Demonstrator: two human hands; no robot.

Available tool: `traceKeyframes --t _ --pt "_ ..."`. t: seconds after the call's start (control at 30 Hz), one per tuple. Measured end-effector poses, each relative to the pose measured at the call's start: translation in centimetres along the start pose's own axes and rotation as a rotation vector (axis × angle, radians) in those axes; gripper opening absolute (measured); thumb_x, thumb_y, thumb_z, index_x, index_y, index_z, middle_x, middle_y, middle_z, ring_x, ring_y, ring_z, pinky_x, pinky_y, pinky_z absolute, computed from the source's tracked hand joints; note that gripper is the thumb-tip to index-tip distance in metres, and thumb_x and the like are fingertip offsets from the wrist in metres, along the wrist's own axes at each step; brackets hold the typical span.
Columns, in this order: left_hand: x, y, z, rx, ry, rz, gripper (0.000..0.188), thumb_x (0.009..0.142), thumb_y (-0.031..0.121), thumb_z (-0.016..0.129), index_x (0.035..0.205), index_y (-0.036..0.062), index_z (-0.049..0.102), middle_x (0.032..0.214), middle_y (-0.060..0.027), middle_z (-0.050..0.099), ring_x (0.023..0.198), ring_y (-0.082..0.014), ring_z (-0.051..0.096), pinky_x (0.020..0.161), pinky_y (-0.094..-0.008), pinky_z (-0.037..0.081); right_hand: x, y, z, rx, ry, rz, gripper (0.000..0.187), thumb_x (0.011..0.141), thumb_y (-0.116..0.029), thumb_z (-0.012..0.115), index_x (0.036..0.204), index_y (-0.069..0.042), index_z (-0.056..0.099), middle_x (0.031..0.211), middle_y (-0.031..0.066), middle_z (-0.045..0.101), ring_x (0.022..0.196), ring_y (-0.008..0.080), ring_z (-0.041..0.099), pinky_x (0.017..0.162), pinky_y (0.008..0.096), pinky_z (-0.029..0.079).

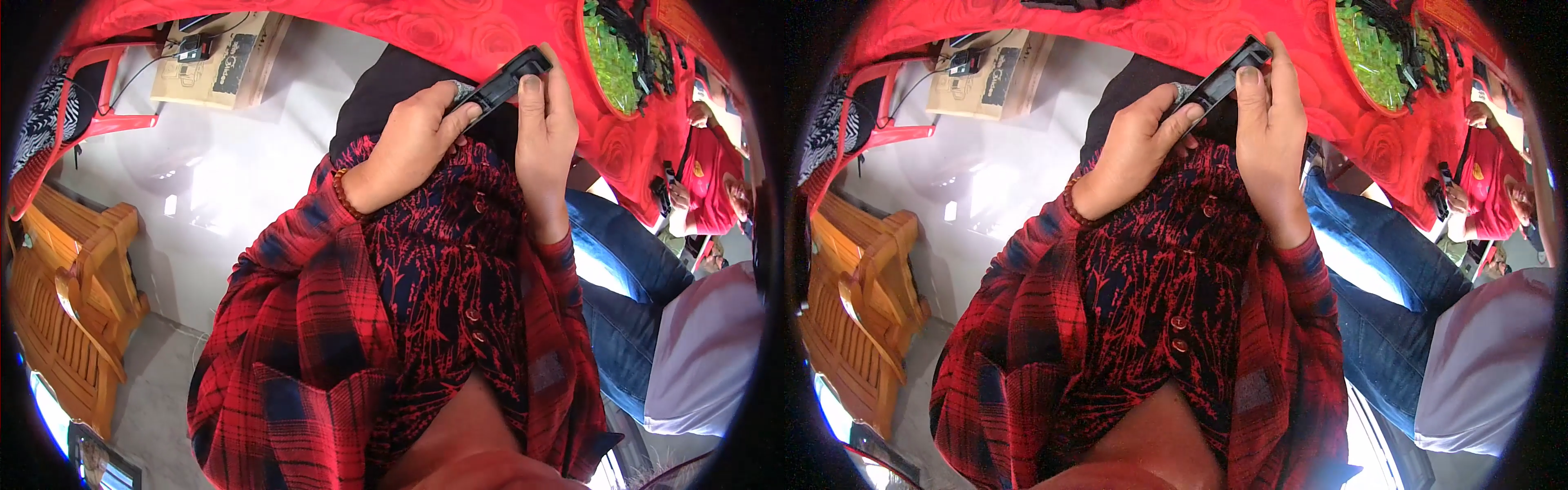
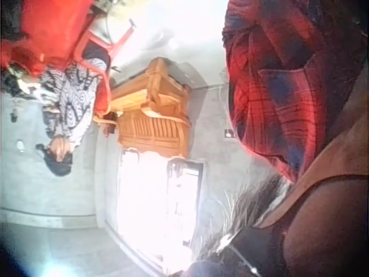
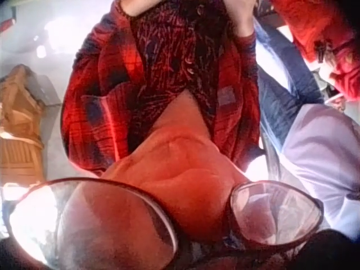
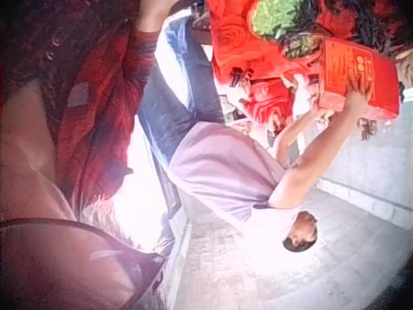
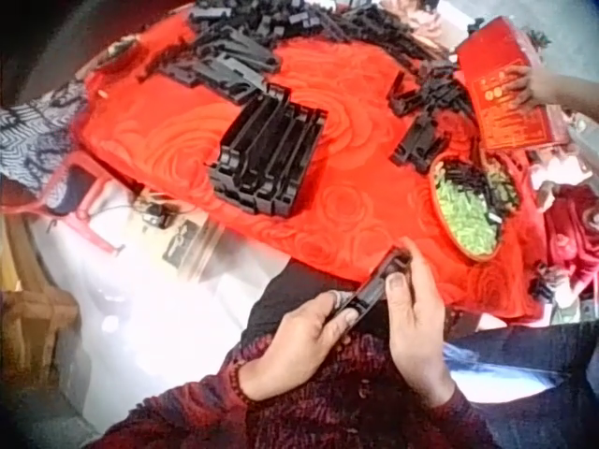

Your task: The person assembles plastic components for toy guns by hand, attaching green plastic components and magazine housings to plastic gun frames.

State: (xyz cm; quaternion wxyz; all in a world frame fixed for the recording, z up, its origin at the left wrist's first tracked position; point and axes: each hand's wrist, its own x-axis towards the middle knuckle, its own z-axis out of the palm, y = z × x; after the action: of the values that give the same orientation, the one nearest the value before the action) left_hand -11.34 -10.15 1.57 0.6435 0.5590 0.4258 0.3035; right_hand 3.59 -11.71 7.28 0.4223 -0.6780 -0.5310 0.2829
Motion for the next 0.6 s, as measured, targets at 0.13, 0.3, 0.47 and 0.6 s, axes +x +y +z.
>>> traceKeyframes --t 0.13,0.3,0.47,0.6 --pt "0.0 -0.4 0.3 0.248 0.101 0.165 0.021 0.098 0.021 0.061 0.092 0.001 0.06 0.075 -0.0044 0.066 0.062 -0.0085 0.06 0.056 -0.024 0.049 -0.2 0.4 0.2 -0.006 0.02 -0.067 0.037 0.105 -0.013 0.046 0.137 0.005 0.045 0.105 0.0027 0.057 0.094 0.0085 0.051 0.085 0.022 0.043" --pt "-0.5 -0.5 1.2 0.011 0.068 0.03 0.022 0.099 0.021 0.061 0.091 0.0013 0.06 0.075 -0.0034 0.066 0.061 -0.0076 0.06 0.055 -0.0235 0.049 -0.8 1.5 0.2 -0.131 0.056 -0.148 0.04 0.103 -0.014 0.049 0.137 0.005 0.043 0.102 0.0149 0.061 0.095 0.0184 0.058 0.086 0.0304 0.047" --pt "-0.5 0.7 1.5 -0.215 -0.009 -0.149 0.021 0.099 0.021 0.059 0.091 0.0016 0.06 0.078 -0.0022 0.066 0.061 -0.0067 0.058 0.055 -0.0224 0.048 -1.1 1.2 0.5 -0.124 0.101 -0.173 0.038 0.103 -0.011 0.048 0.136 0.005 0.044 0.102 0.0109 0.058 0.09 0.0152 0.055 0.082 0.0273 0.046" --pt "0.0 0.5 1.8 -0.329 -0.061 -0.165 0.019 0.1 0.02 0.058 0.095 0.0023 0.061 0.08 -0.0021 0.065 0.062 -0.0064 0.058 0.057 -0.0215 0.047 -1.1 1.4 0.1 -0.166 0.125 -0.19 0.036 0.103 -0.01 0.047 0.136 0.004 0.045 0.099 0.0061 0.055 0.085 0.0103 0.05 0.076 0.0235 0.044"
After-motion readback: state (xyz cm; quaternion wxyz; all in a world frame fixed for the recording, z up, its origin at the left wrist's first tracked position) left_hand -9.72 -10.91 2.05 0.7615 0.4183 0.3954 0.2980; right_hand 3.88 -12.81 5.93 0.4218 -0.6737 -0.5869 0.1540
